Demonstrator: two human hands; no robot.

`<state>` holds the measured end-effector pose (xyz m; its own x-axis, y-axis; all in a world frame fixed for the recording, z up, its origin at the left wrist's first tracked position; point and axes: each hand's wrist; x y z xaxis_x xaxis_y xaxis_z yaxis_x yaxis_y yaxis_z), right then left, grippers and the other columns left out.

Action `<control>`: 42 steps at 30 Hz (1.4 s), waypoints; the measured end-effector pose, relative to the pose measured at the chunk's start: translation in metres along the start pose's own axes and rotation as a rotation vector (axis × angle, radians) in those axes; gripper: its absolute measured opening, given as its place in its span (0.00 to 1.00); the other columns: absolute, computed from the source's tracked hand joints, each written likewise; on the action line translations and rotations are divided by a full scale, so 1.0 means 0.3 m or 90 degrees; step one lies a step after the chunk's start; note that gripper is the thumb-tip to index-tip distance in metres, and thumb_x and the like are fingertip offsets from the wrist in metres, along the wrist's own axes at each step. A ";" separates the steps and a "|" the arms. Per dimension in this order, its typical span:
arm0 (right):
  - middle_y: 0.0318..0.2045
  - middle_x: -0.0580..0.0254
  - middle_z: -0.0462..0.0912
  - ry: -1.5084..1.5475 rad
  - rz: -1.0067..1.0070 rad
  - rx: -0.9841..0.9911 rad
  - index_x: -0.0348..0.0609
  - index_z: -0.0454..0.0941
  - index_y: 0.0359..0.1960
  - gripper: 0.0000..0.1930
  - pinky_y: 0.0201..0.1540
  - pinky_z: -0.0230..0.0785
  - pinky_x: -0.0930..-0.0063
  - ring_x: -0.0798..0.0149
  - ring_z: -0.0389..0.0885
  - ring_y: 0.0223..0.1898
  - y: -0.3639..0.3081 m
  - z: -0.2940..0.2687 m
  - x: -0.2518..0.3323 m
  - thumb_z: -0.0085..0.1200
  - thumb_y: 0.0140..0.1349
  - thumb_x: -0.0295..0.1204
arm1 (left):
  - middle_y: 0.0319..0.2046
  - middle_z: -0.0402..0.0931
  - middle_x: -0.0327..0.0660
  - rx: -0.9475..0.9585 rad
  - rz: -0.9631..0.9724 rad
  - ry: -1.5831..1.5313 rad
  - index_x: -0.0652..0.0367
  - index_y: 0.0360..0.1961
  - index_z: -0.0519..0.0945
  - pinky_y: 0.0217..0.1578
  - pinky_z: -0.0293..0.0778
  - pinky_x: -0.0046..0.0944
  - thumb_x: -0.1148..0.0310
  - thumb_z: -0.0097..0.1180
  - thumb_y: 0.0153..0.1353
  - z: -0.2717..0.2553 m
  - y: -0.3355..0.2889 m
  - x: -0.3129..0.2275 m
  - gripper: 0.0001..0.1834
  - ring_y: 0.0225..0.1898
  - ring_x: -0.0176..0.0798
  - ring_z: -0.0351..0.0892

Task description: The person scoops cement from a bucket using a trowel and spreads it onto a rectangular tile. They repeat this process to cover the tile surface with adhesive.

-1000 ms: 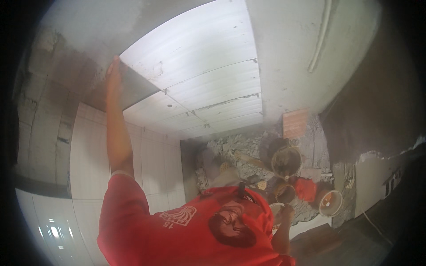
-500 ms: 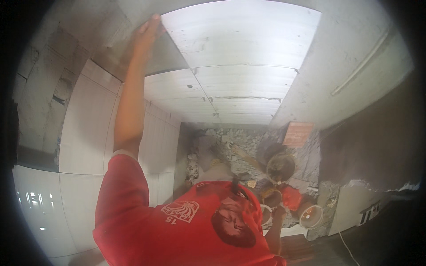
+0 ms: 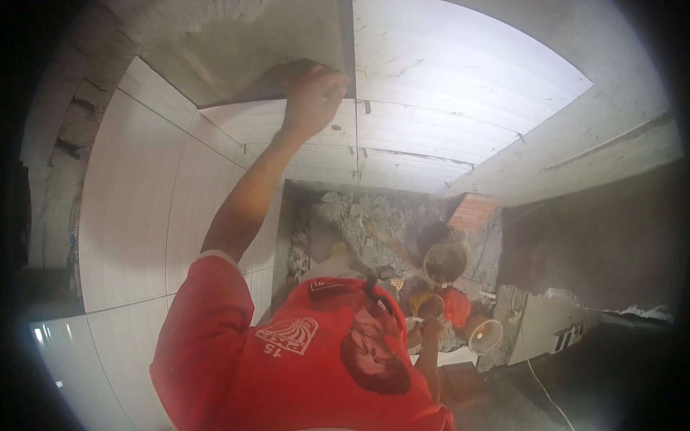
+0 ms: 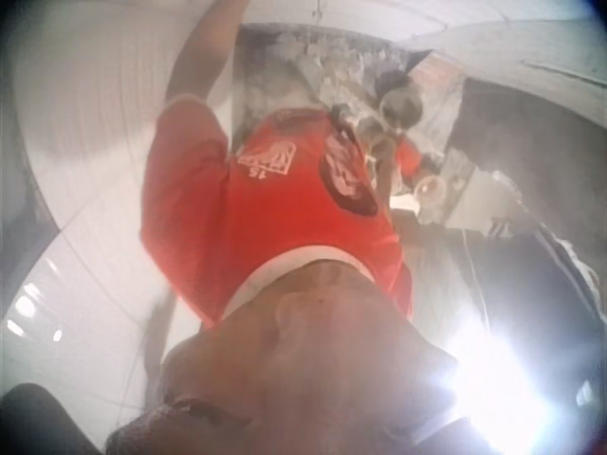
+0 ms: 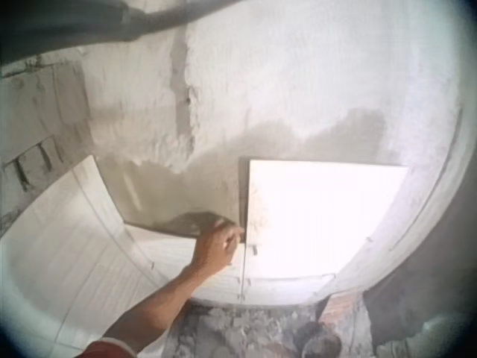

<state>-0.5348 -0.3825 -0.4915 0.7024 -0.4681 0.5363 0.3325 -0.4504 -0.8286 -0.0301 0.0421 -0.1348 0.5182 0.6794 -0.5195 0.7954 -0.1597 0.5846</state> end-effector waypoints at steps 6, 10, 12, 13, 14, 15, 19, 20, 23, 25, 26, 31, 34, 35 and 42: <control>0.21 0.68 0.73 -0.083 -0.025 -0.032 0.44 0.76 0.30 0.08 0.17 0.65 0.72 0.70 0.73 0.19 -0.120 0.096 -0.046 0.53 0.66 0.33 | 0.35 0.78 0.43 -0.109 0.088 0.072 0.54 0.41 0.86 0.45 0.70 0.50 0.67 0.70 0.56 0.140 -0.072 0.072 0.12 0.41 0.51 0.76; 0.21 0.68 0.73 -0.127 -0.040 -0.059 0.44 0.76 0.30 0.09 0.18 0.65 0.72 0.70 0.73 0.19 -0.159 0.129 -0.053 0.53 0.66 0.33 | 0.32 0.77 0.42 -0.115 0.047 0.067 0.55 0.35 0.87 0.45 0.69 0.49 0.66 0.72 0.53 0.184 -0.070 0.077 0.09 0.42 0.50 0.76; 0.21 0.68 0.73 -0.122 -0.041 -0.055 0.44 0.76 0.30 0.09 0.18 0.65 0.72 0.70 0.73 0.19 -0.161 0.146 -0.051 0.53 0.66 0.33 | 0.32 0.76 0.42 -0.126 0.037 0.064 0.54 0.34 0.87 0.45 0.69 0.49 0.65 0.72 0.53 0.201 -0.068 0.084 0.09 0.42 0.49 0.76; 0.21 0.68 0.73 -0.118 -0.041 -0.051 0.44 0.76 0.29 0.09 0.18 0.65 0.72 0.70 0.73 0.19 -0.158 0.155 -0.048 0.53 0.66 0.33 | 0.32 0.77 0.42 -0.131 0.032 0.060 0.54 0.33 0.87 0.46 0.69 0.50 0.65 0.72 0.53 0.209 -0.068 0.088 0.09 0.42 0.50 0.75; 0.21 0.68 0.73 -0.119 -0.042 -0.042 0.44 0.76 0.29 0.09 0.18 0.65 0.71 0.70 0.73 0.19 -0.154 0.164 -0.046 0.53 0.66 0.33 | 0.33 0.77 0.42 -0.152 0.040 0.060 0.53 0.33 0.87 0.46 0.68 0.51 0.64 0.72 0.53 0.212 -0.069 0.091 0.09 0.42 0.50 0.75; 0.21 0.68 0.73 -0.118 -0.043 -0.029 0.44 0.76 0.29 0.09 0.18 0.65 0.71 0.69 0.73 0.18 -0.149 0.171 -0.041 0.53 0.66 0.33 | 0.35 0.73 0.40 -0.108 0.017 0.043 0.52 0.34 0.88 0.44 0.66 0.53 0.65 0.71 0.54 0.214 -0.068 0.094 0.07 0.42 0.49 0.72; 0.20 0.67 0.73 -0.130 -0.036 0.006 0.44 0.75 0.29 0.09 0.18 0.65 0.71 0.69 0.73 0.18 -0.111 0.204 -0.007 0.52 0.66 0.33 | 0.38 0.74 0.40 -0.108 0.010 0.036 0.52 0.34 0.88 0.47 0.65 0.52 0.65 0.71 0.54 0.209 -0.072 0.095 0.08 0.46 0.48 0.71; 0.20 0.67 0.73 -0.133 -0.036 0.011 0.44 0.75 0.29 0.09 0.18 0.65 0.71 0.69 0.73 0.18 -0.101 0.210 0.003 0.52 0.66 0.33 | 0.38 0.74 0.40 -0.106 0.003 0.024 0.52 0.34 0.88 0.47 0.65 0.52 0.65 0.71 0.54 0.206 -0.072 0.093 0.07 0.46 0.48 0.71; 0.20 0.67 0.73 -0.144 -0.037 0.021 0.44 0.75 0.28 0.09 0.18 0.65 0.71 0.69 0.73 0.18 -0.075 0.226 0.034 0.52 0.66 0.33 | 0.35 0.74 0.39 -0.135 0.013 0.021 0.53 0.33 0.86 0.47 0.66 0.49 0.69 0.71 0.53 0.198 -0.075 0.085 0.07 0.42 0.47 0.73; 0.20 0.67 0.72 -0.150 -0.038 0.029 0.44 0.75 0.28 0.10 0.18 0.65 0.71 0.69 0.73 0.18 -0.065 0.235 0.051 0.52 0.66 0.33 | 0.35 0.74 0.39 -0.135 0.008 0.015 0.53 0.33 0.87 0.47 0.66 0.49 0.69 0.70 0.53 0.192 -0.078 0.079 0.07 0.43 0.47 0.73; 0.20 0.67 0.72 -0.156 -0.040 0.033 0.44 0.75 0.28 0.10 0.18 0.65 0.71 0.69 0.73 0.18 -0.061 0.240 0.060 0.52 0.66 0.33 | 0.36 0.74 0.39 -0.133 0.001 0.012 0.53 0.33 0.87 0.47 0.65 0.49 0.69 0.70 0.53 0.190 -0.079 0.077 0.07 0.43 0.48 0.73; 0.20 0.67 0.72 -0.172 -0.047 0.045 0.44 0.75 0.27 0.10 0.18 0.65 0.70 0.69 0.72 0.17 -0.062 0.268 0.094 0.52 0.66 0.33 | 0.36 0.75 0.40 -0.131 -0.002 0.008 0.53 0.33 0.87 0.48 0.66 0.49 0.69 0.70 0.54 0.186 -0.083 0.081 0.06 0.45 0.48 0.73; 0.19 0.67 0.72 -0.175 -0.053 0.050 0.44 0.75 0.27 0.10 0.18 0.65 0.70 0.69 0.72 0.17 -0.073 0.276 0.102 0.52 0.66 0.33 | 0.36 0.75 0.41 -0.130 -0.002 0.014 0.53 0.33 0.87 0.48 0.66 0.49 0.69 0.69 0.55 0.188 -0.081 0.085 0.05 0.46 0.48 0.73; 0.19 0.67 0.72 -0.176 -0.055 0.050 0.44 0.75 0.27 0.10 0.18 0.65 0.70 0.69 0.72 0.17 -0.077 0.276 0.101 0.52 0.66 0.33 | 0.36 0.75 0.41 -0.129 0.000 0.015 0.53 0.33 0.87 0.48 0.66 0.49 0.69 0.69 0.55 0.189 -0.080 0.086 0.05 0.46 0.47 0.73; 0.19 0.67 0.72 -0.158 -0.072 0.027 0.45 0.74 0.26 0.11 0.18 0.66 0.70 0.69 0.72 0.16 -0.109 0.287 0.074 0.52 0.66 0.34 | 0.34 0.76 0.41 -0.129 0.004 0.038 0.52 0.34 0.88 0.47 0.66 0.50 0.66 0.65 0.59 0.202 -0.074 0.088 0.04 0.43 0.48 0.74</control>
<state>-0.4759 -0.3127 -0.4664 0.7902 -0.2144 0.5741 0.4393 -0.4550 -0.7746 -0.0150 0.0202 -0.1993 0.4988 0.7214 -0.4804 0.7093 -0.0212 0.7046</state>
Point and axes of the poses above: each hand's wrist, its own y-axis towards the middle knuckle, its own z-axis out of the palm, x = y × z
